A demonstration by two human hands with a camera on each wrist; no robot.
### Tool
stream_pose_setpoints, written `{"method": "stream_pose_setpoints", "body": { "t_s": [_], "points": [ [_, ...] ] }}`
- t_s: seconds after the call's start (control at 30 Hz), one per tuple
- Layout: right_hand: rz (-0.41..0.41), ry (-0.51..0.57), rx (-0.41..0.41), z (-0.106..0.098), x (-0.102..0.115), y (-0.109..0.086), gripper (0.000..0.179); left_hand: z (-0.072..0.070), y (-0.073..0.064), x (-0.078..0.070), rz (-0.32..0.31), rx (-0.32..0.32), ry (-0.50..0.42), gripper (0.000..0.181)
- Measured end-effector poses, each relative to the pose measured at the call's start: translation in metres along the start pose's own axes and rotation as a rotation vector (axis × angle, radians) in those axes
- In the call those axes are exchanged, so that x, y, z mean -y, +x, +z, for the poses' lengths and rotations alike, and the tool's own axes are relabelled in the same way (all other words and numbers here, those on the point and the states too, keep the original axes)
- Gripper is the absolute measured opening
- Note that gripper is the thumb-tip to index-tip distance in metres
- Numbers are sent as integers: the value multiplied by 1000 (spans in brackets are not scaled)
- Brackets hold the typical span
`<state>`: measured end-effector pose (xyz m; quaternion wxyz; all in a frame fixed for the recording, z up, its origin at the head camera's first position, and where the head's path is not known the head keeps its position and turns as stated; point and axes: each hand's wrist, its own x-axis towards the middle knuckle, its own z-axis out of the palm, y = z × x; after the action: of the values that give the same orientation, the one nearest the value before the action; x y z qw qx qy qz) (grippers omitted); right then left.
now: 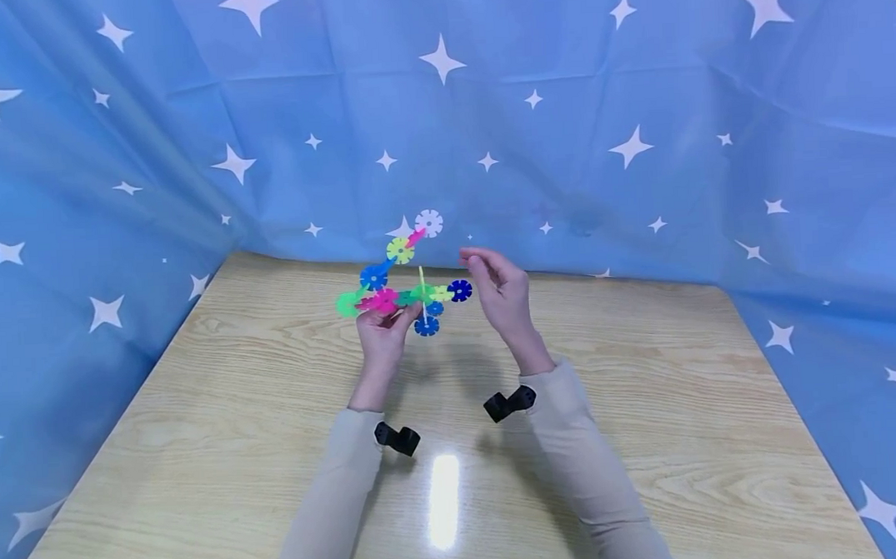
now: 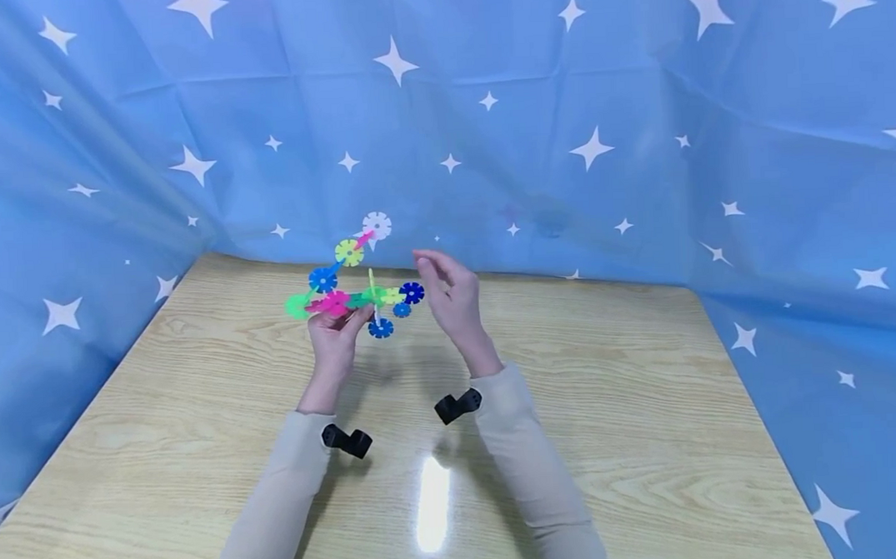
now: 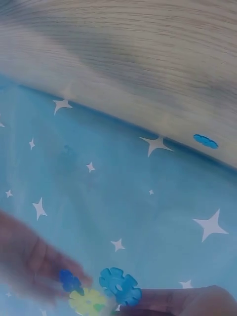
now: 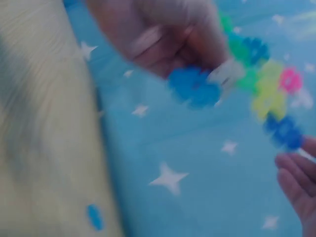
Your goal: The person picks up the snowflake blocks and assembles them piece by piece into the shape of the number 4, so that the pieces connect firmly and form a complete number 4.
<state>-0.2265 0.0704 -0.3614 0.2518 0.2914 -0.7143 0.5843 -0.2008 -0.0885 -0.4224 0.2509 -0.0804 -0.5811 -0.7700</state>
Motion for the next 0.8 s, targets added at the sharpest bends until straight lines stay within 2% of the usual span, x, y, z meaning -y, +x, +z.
{"method": "stream_pose_setpoints", "body": {
  "t_s": [0.07,0.13,0.23,0.33,0.57,0.67,0.8],
  "points": [
    [125,-6,-40,2,-21,-4,20,-1,1,-1,-6,-10,-18,11],
    [238,-51,-37,5,-45,-7,20,-2,1,-1,-8,-16,-35,9],
    [386,-133,38,12,-70,-11,19,-3,2,-1,0,-8,-33,10],
    [478,-199,134,20,-91,-15,28,-5,2,0,10,1,-16,14],
    [562,-310,311,35,-118,-24,13,-8,4,0,8,16,8,13],
    [578,-329,381,40,-123,-26,17,-9,4,0,8,20,19,13],
    [546,-384,446,46,-129,-27,23,-10,5,0,14,22,37,13]
  ]
}}
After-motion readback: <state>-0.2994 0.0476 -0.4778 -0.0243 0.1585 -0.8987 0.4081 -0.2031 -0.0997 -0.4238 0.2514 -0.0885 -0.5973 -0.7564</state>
